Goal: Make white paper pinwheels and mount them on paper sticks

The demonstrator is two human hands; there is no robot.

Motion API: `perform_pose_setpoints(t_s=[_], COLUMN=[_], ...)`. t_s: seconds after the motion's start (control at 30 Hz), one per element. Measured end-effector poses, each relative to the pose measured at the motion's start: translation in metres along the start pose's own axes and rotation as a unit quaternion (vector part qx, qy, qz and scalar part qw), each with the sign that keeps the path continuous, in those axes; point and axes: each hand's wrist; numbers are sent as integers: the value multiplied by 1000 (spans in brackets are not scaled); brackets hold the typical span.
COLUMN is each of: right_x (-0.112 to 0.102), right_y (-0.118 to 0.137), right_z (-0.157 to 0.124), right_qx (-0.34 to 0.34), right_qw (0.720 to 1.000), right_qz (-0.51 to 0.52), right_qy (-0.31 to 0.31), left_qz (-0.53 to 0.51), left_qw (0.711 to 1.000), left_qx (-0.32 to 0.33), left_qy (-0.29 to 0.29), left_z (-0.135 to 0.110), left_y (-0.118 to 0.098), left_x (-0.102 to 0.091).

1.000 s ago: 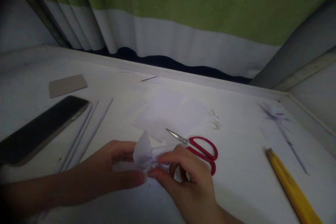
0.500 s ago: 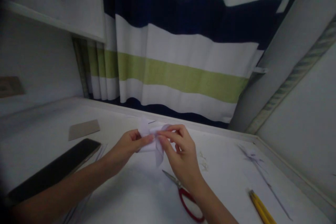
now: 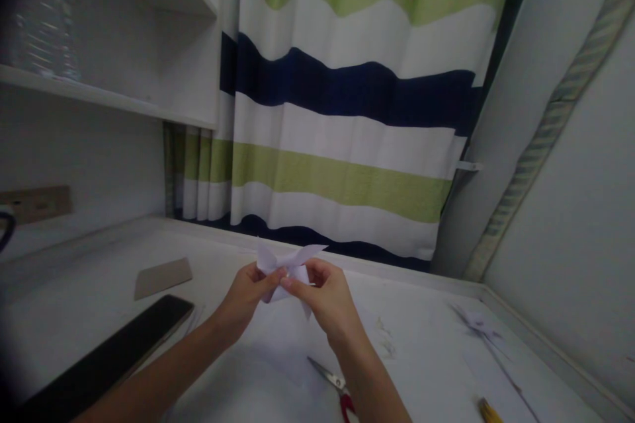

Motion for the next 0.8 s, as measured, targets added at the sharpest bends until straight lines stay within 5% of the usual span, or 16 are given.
perform_pose_setpoints(t_s=[0.53, 0.8], right_x=[-2, -2], right_y=[4, 0], right_z=[-5, -3], right_qx=[38, 44], right_qw=[999, 998], right_qz=[17, 43], right_qy=[-9, 13], left_qz=[60, 67], left_qw=[996, 990], left_qx=[-32, -31], left_qy=[50, 121], left_z=[2, 5], left_y=[-5, -11], left_x=[-7, -12])
Point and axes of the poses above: each hand's wrist, its own z-axis towards the middle knuckle, its own x-axis out of the palm, y = z × x, and after that the axes turned 3 degrees about -x, right-handed
